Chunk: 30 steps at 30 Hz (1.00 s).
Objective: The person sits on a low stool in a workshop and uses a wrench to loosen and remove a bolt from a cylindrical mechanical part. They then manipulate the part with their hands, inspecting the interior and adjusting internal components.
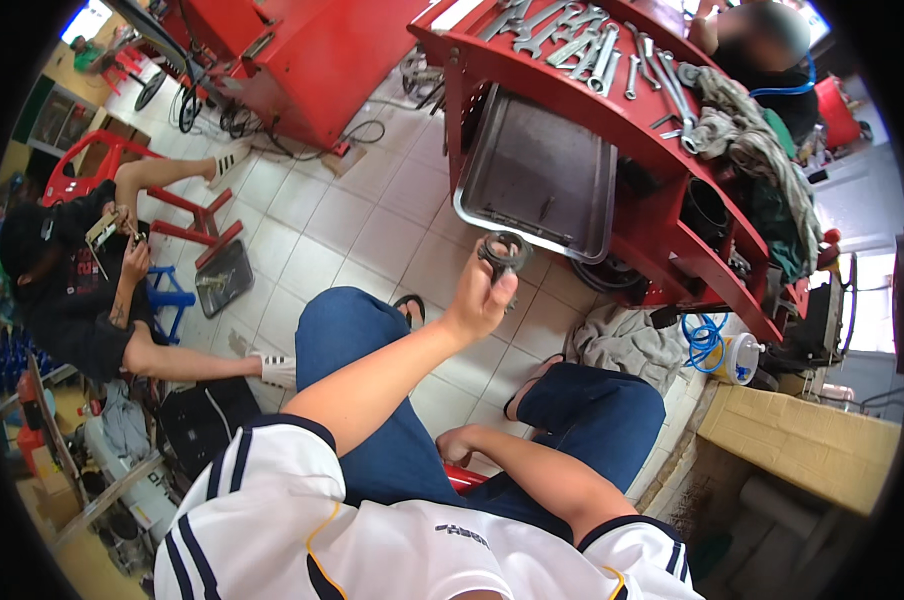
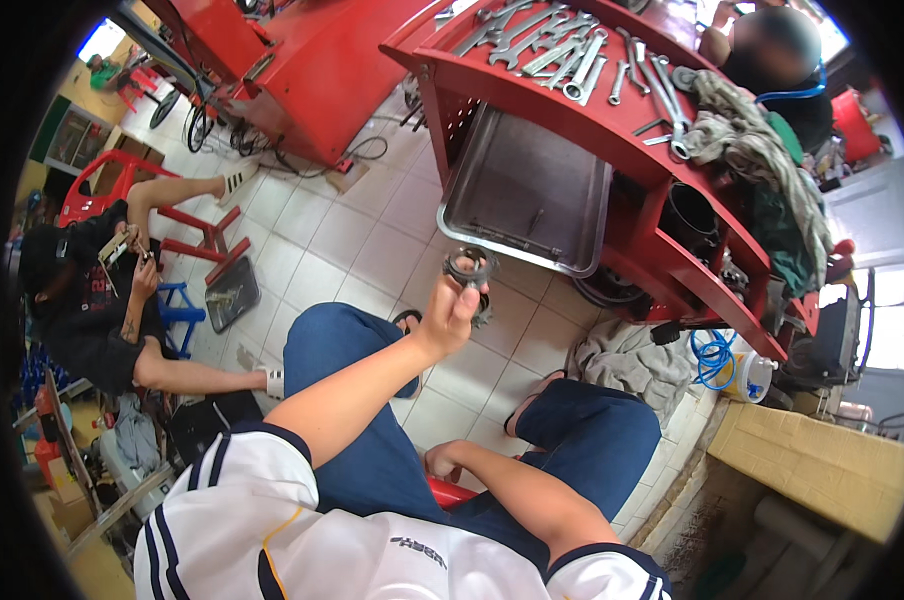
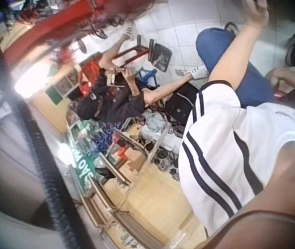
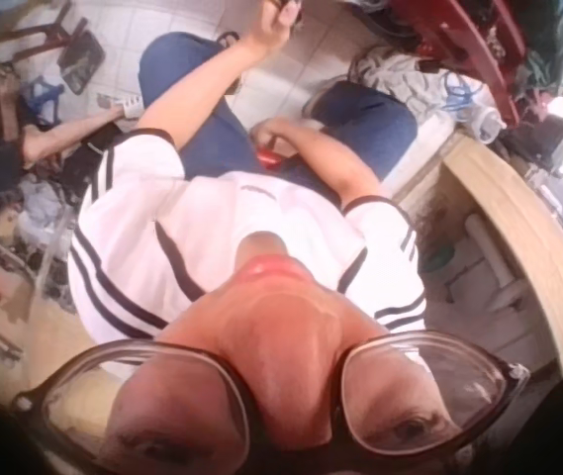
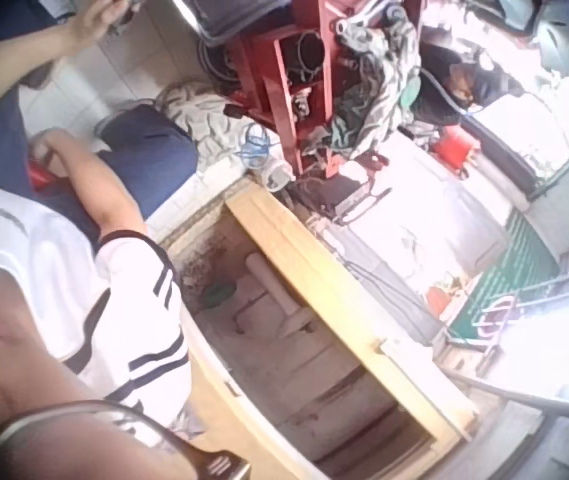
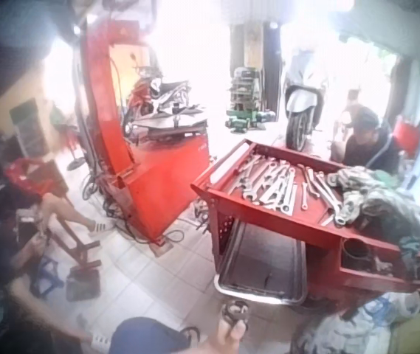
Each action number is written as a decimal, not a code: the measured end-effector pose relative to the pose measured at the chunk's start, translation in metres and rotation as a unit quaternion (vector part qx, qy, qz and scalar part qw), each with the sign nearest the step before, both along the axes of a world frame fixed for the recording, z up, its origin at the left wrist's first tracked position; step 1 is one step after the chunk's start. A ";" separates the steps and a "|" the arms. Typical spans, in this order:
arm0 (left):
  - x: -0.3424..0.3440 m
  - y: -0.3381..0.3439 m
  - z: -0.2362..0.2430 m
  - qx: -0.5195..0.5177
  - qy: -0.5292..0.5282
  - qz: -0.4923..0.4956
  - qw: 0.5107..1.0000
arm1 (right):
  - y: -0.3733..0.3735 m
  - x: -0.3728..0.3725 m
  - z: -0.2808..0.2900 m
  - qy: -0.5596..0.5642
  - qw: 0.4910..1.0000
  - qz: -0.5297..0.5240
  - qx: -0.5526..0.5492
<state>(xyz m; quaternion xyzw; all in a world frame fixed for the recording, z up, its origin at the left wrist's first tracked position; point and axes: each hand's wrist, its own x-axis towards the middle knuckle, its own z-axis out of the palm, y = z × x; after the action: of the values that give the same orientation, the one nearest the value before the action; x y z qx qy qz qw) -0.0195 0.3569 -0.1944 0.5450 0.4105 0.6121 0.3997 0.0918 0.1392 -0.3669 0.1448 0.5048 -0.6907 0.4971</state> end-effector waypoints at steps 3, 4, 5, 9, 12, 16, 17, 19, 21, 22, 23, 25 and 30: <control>-0.006 0.020 0.003 0.017 -0.044 0.023 0.999 | 0.038 0.003 0.018 0.135 0.983 0.061 0.109; -0.006 0.016 0.008 -0.018 -0.074 0.023 0.997 | 0.051 0.008 0.021 0.096 0.988 -0.031 0.118; -0.008 0.013 0.006 -0.033 -0.078 0.057 0.995 | 0.064 0.013 0.028 0.064 0.982 -0.125 0.127; -0.037 -0.006 0.002 -0.024 -0.120 0.086 0.989 | 0.146 0.049 0.136 -0.048 0.866 -0.479 0.137; -0.051 -0.018 0.017 -0.008 -0.078 0.073 0.994 | 0.185 0.094 0.170 -0.019 0.774 -0.605 0.185; -0.054 0.017 0.052 0.017 -0.022 0.050 0.998 | 0.231 0.105 0.211 0.092 0.599 -0.783 0.141; -0.051 0.031 0.060 0.011 -0.020 0.021 1.000 | 0.244 0.111 0.214 0.140 0.568 -0.799 0.140; -0.053 0.047 0.071 -0.010 0.002 -0.025 1.000 | 0.261 0.102 0.233 0.157 0.535 -0.817 0.145; -0.050 0.058 0.061 -0.001 0.038 -0.015 0.999 | 0.283 0.097 0.245 0.203 0.516 -0.815 0.167; -0.050 0.060 0.051 -0.003 0.054 -0.008 0.999 | 0.287 0.095 0.245 0.218 0.511 -0.810 0.190; -0.048 0.067 0.042 -0.004 0.053 -0.008 0.999 | 0.292 0.093 0.245 0.234 0.506 -0.803 0.212; -0.039 0.069 0.033 -0.025 0.104 -0.019 0.994 | 0.296 0.085 0.244 0.238 0.502 -0.794 0.246; -0.025 0.067 0.043 0.043 0.202 -0.078 0.975 | 0.309 0.087 0.247 0.247 0.498 -0.799 0.228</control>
<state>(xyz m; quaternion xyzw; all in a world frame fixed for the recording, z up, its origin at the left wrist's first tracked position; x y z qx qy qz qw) -0.0443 0.4238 -0.1514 0.7043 0.4124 0.4735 0.3313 0.1792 0.4481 -0.1201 0.4183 0.4159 -0.6624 -0.4618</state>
